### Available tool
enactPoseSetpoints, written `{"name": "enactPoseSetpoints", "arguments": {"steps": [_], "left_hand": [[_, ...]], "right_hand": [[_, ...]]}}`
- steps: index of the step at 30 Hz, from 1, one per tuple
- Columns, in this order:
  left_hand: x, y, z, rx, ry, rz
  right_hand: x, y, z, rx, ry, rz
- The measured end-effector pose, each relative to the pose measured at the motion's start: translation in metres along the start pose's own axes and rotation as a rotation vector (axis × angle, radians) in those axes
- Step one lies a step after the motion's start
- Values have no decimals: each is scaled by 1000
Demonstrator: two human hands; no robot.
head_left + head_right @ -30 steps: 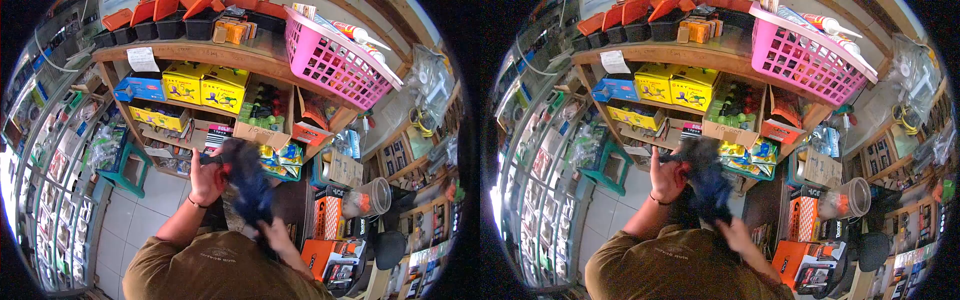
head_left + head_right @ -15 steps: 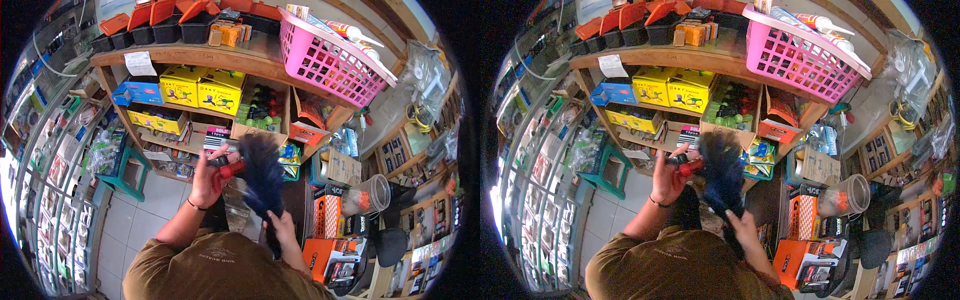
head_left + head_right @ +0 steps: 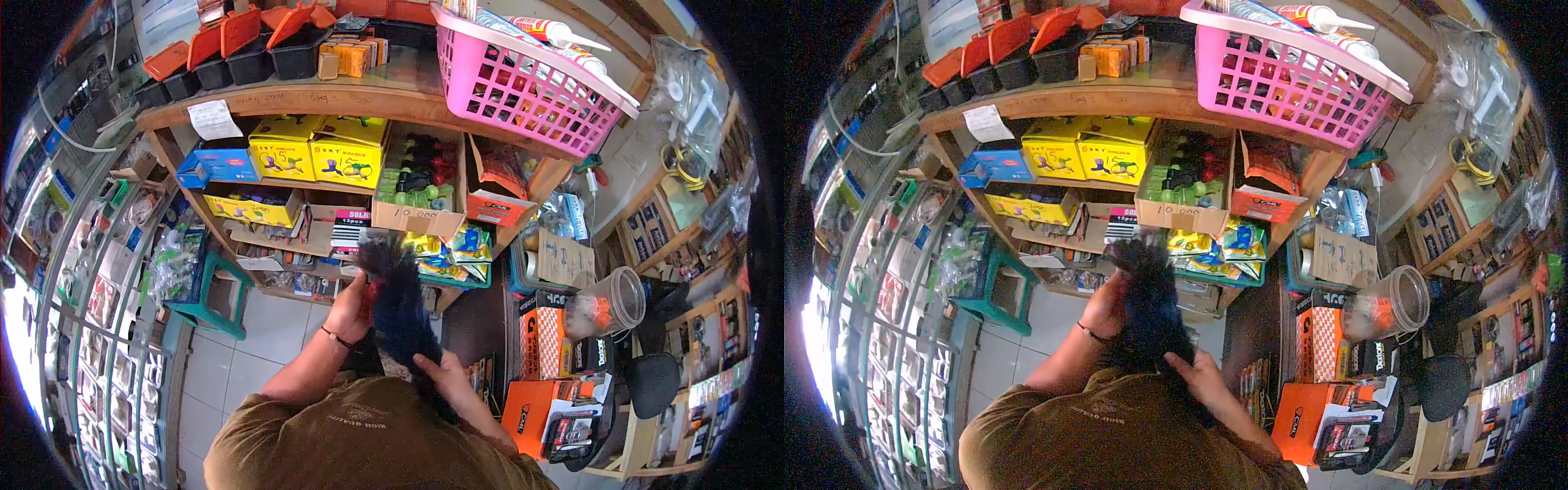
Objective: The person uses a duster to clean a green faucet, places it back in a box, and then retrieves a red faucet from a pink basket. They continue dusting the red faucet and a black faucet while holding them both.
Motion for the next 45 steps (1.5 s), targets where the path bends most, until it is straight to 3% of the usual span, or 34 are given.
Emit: {"name": "enactPoseSetpoints", "arguments": {"steps": [3,5,6,7,9,10,15,17,18,19,21,22,23,25,26,27,29,30,31,32,34,35,37,38,39,41,42,43,45], "left_hand": [[-38,17,-15,32,-130,-268],[-53,30,-15,-43,-318,-403],[-58,35,-21,-52,-361,-311],[-56,35,-19,-57,-364,-313],[-43,30,-13,-81,-334,-312],[-35,29,-15,-144,-428,-282],[-22,30,-13,30,-291,-442],[-40,37,-24,-21,-469,-469],[-47,33,-23,-176,-649,-308],[-55,35,-31,-207,-363,-24],[-73,44,-46,-205,-701,-380],[-34,37,-22,-64,-363,-401],[-42,39,-29,126,-734,-724],[-46,38,-31,-102,-550,-406],[-46,30,-28,-145,-572,-373],[-42,22,-22,-188,-593,-338],[-59,39,-40,-205,-701,-310],[-37,35,-32,-62,-629,-590],[-18,29,-24,82,-552,-867],[-24,26,-24,75,-558,-868],[-42,28,-29,-214,-599,-477],[-48,35,-40,-215,-469,-407],[-50,42,-39,-224,-335,-493],[-51,44,-41,-232,-333,-494],[-55,46,-44,-224,-418,-455],[-62,48,-50,-202,-582,-367],[-54,41,-42,-159,-617,-433],[-55,42,-42,-150,-600,-414],[-63,47,-47,-183,-495,-443]], "right_hand": [[-6,-5,1,53,-29,-264],[1,-1,5,-33,1,-163],[5,2,9,-117,29,-65],[5,5,11,-115,27,-70],[1,8,8,205,-21,-381],[1,22,7,78,-51,-458],[-9,-24,-3,137,-8,-381],[-10,-25,-6,199,-34,-434],[-11,-2,-9,205,-75,-605],[-12,-12,-12,200,-72,-600],[-8,-41,-15,70,-47,-559],[-1,-26,-13,-317,-118,-76],[-1,-13,-11,-318,-120,-85],[-13,-22,-12,453,-82,-255],[-18,-25,-18,409,-64,-552],[-17,-37,-20,412,-65,-550],[-5,-33,-15,-126,-142,-364],[-1,-26,-15,-399,-108,-6],[-3,-24,-15,-399,-115,-13],[-8,-27,-11,-122,-142,-283],[-13,5,-13,367,-86,-691],[-12,-12,-13,370,-86,-686],[-10,-45,-14,-183,-234,-346],[-8,-44,-16,-347,-154,-27],[-6,-29,-12,-344,-162,-35],[-8,4,-6,252,-151,-503],[-14,10,-10,395,-208,-556],[-10,-1,-9,393,-209,-549],[4,-16,-9,-254,-245,-364]]}}
Point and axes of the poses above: each hand's wrist, its own z-axis towards the middle knuckle, its own x-axis out of the back of the hand, y = z × x, the point moved 4 cm from there along z, towards the middle knuckle, and after that the axes turned 3 degrees about -x, right-handed, at the moved point
